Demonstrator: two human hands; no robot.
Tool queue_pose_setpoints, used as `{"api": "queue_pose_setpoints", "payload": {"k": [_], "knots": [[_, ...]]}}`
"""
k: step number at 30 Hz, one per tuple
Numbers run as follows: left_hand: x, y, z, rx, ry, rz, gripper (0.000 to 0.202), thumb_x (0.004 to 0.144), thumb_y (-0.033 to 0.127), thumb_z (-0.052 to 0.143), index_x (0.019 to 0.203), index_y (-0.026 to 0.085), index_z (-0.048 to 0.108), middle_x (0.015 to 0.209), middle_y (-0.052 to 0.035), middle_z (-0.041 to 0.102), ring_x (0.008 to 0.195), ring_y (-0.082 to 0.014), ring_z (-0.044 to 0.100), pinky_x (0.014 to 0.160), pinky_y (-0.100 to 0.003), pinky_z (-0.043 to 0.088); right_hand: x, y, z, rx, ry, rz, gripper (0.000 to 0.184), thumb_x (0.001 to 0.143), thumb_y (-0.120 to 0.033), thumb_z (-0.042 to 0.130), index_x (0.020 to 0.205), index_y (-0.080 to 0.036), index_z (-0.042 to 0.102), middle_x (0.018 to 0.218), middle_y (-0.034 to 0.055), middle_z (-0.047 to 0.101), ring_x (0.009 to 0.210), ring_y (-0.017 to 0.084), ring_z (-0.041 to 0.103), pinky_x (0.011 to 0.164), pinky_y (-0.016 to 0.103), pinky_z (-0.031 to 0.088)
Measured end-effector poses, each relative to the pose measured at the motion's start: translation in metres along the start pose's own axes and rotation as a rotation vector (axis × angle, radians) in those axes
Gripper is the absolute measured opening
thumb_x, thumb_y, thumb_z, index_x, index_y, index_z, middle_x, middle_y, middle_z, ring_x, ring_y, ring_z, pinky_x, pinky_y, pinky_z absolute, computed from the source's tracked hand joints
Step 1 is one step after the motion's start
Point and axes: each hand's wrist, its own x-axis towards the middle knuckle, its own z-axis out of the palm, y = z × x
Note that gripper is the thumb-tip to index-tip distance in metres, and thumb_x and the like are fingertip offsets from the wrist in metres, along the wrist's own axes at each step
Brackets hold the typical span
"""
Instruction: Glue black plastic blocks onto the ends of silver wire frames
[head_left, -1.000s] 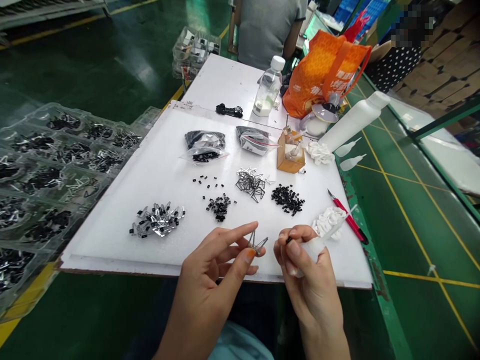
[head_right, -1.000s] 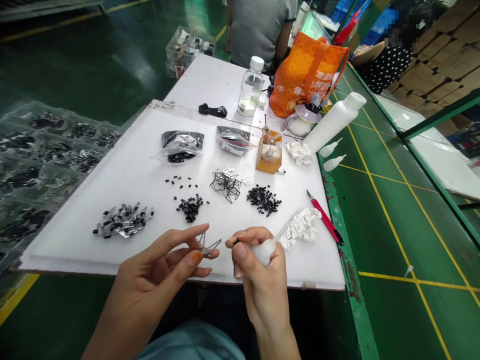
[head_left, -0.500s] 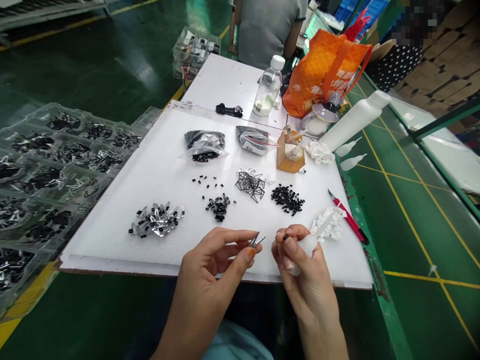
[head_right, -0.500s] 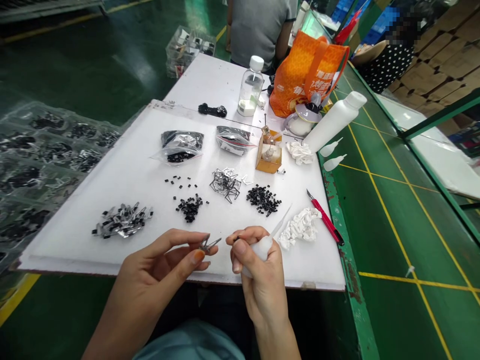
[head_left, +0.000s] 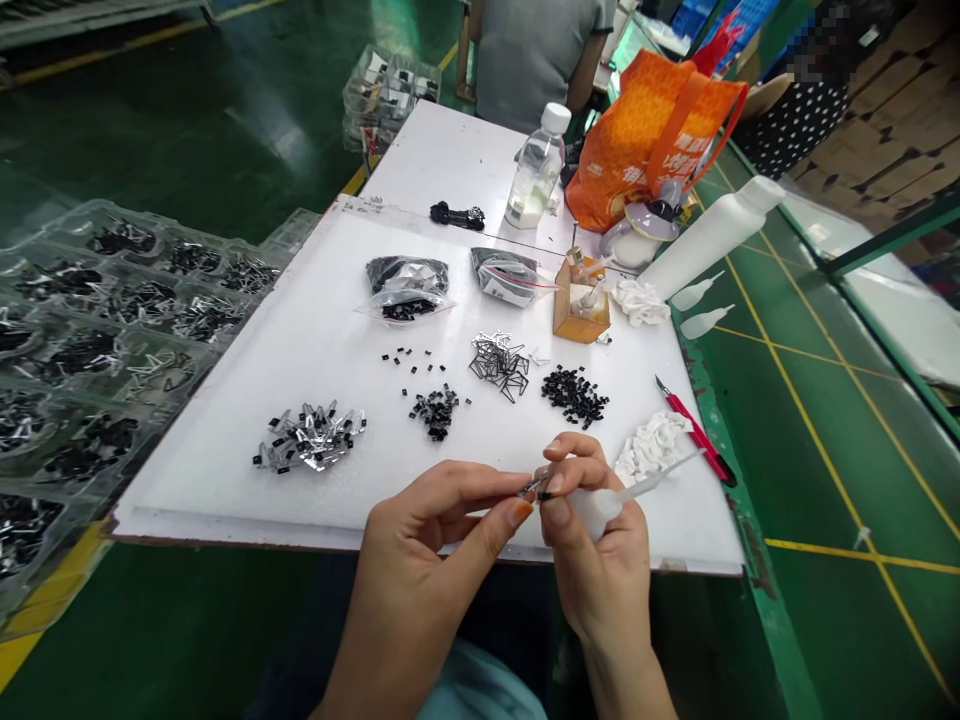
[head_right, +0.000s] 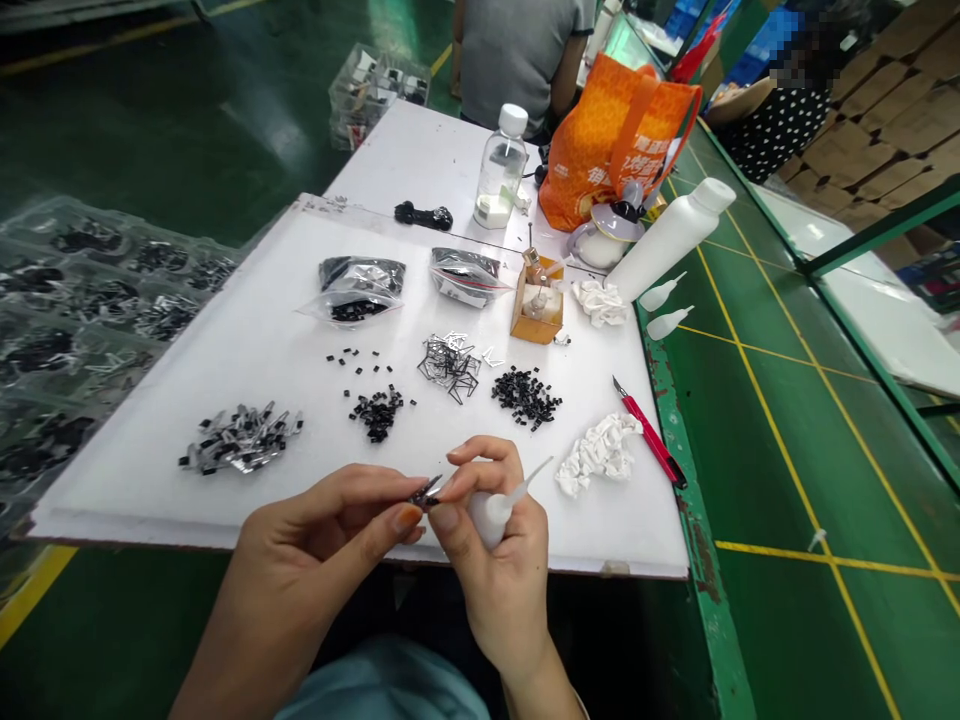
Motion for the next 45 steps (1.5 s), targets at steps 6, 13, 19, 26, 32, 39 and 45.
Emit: {"api": "queue_pose_setpoints", "payload": {"k": [6, 13, 19, 26, 32, 39, 45], "knots": [[-0.002, 0.001, 0.000, -0.025, -0.056, -0.033, 0.019, 0.087, 0.025, 0.079, 0.097, 0.040, 0.087, 0.091, 0.0029, 0.079, 0.078, -0.0110, 0.071, 0.070, -0.013, 0.059, 0.002, -0.004, -0.001, 0.002, -0.064, -0.024, 0.005, 0.093, -0.026, 0.074, 0.092, -0.031, 0.073, 0.111, 0.0003, 0.055, 0.106, 0.016, 0.056, 0.084, 0.025, 0.047], [-0.002, 0.001, 0.000, 0.018, -0.044, -0.025, 0.019, 0.087, 0.027, 0.080, 0.097, 0.043, 0.086, 0.093, 0.0037, 0.078, 0.080, -0.0110, 0.071, 0.070, -0.012, 0.058, 0.003, -0.007, 0.000, -0.044, -0.069, -0.073, 0.009, 0.093, -0.023, 0.074, 0.092, -0.032, 0.074, 0.107, 0.0001, 0.056, 0.111, 0.016, 0.055, 0.082, 0.023, 0.048], [-0.001, 0.001, 0.002, 0.026, -0.041, -0.036, 0.018, 0.087, 0.028, 0.080, 0.097, 0.042, 0.087, 0.092, 0.0025, 0.079, 0.082, -0.0128, 0.072, 0.070, -0.014, 0.058, 0.003, -0.006, 0.001, -0.035, -0.060, -0.075, 0.011, 0.092, -0.020, 0.075, 0.091, -0.031, 0.075, 0.107, 0.0004, 0.056, 0.107, 0.016, 0.058, 0.075, 0.023, 0.049], [-0.003, 0.001, 0.001, 0.046, -0.047, -0.014, 0.018, 0.088, 0.027, 0.079, 0.097, 0.041, 0.087, 0.092, 0.0017, 0.079, 0.082, -0.0131, 0.073, 0.070, -0.014, 0.058, 0.002, -0.002, 0.002, -0.028, -0.029, -0.123, 0.009, 0.090, -0.021, 0.076, 0.091, -0.030, 0.075, 0.108, 0.0002, 0.057, 0.093, 0.014, 0.062, 0.070, 0.026, 0.048], [-0.004, 0.000, 0.000, 0.032, -0.057, 0.028, 0.022, 0.088, 0.026, 0.079, 0.099, 0.043, 0.086, 0.092, 0.0027, 0.079, 0.084, -0.0119, 0.074, 0.070, -0.011, 0.058, 0.002, -0.002, 0.003, -0.041, -0.023, -0.134, 0.010, 0.091, -0.020, 0.075, 0.093, -0.031, 0.074, 0.109, -0.0011, 0.056, 0.088, 0.012, 0.060, 0.071, 0.026, 0.047], [-0.005, 0.000, 0.001, 0.047, -0.054, 0.056, 0.024, 0.089, 0.024, 0.078, 0.100, 0.044, 0.085, 0.091, 0.0037, 0.079, 0.083, -0.0105, 0.073, 0.069, -0.009, 0.058, 0.000, 0.000, 0.003, -0.034, 0.001, -0.134, 0.012, 0.090, -0.021, 0.077, 0.091, -0.032, 0.073, 0.107, -0.0012, 0.055, 0.105, 0.014, 0.056, 0.087, 0.025, 0.046], [-0.004, 0.000, 0.002, 0.061, -0.046, 0.090, 0.023, 0.088, 0.022, 0.078, 0.098, 0.042, 0.086, 0.090, 0.0026, 0.078, 0.082, -0.0112, 0.073, 0.068, -0.010, 0.058, 0.000, 0.005, 0.001, 0.000, 0.024, -0.138, 0.012, 0.089, -0.020, 0.078, 0.088, -0.029, 0.070, 0.108, -0.0004, 0.055, 0.100, 0.015, 0.058, 0.085, 0.028, 0.045]]}}
